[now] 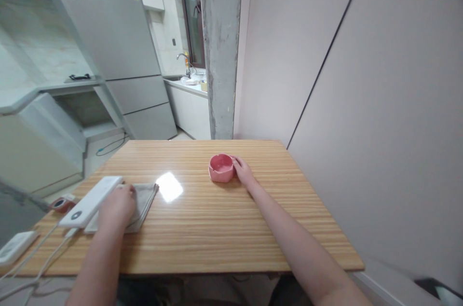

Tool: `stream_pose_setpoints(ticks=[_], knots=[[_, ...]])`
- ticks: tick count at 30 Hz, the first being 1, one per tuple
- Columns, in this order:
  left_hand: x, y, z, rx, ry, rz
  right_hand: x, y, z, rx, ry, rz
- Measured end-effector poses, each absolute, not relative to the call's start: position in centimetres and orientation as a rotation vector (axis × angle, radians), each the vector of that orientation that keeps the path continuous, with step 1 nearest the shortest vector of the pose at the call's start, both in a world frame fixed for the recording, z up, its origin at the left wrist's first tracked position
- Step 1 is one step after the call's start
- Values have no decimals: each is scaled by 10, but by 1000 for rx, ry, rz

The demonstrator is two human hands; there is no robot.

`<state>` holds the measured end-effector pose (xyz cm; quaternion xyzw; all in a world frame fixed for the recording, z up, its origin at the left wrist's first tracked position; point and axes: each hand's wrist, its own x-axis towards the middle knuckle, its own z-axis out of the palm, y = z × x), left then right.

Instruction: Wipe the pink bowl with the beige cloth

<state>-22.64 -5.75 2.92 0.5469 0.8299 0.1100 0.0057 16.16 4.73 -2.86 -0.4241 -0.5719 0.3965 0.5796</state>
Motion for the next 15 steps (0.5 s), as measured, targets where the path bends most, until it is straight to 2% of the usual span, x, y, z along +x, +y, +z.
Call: stream_pose_setpoints(ticks=[3, 8, 13, 15], knots=[[-202, -52, 18, 1975, 2468, 185, 161, 48, -29, -988, -1321, 944], [-142, -44, 16, 2254, 1907, 397, 161, 51, -32, -971, -1303, 966], [-143, -48, 24, 1992, 2407, 301, 160, 51, -34, -1008, -1309, 962], [-149, -48, 31, 1848, 2367, 154, 161, 50, -32, -1049, -1267, 956]])
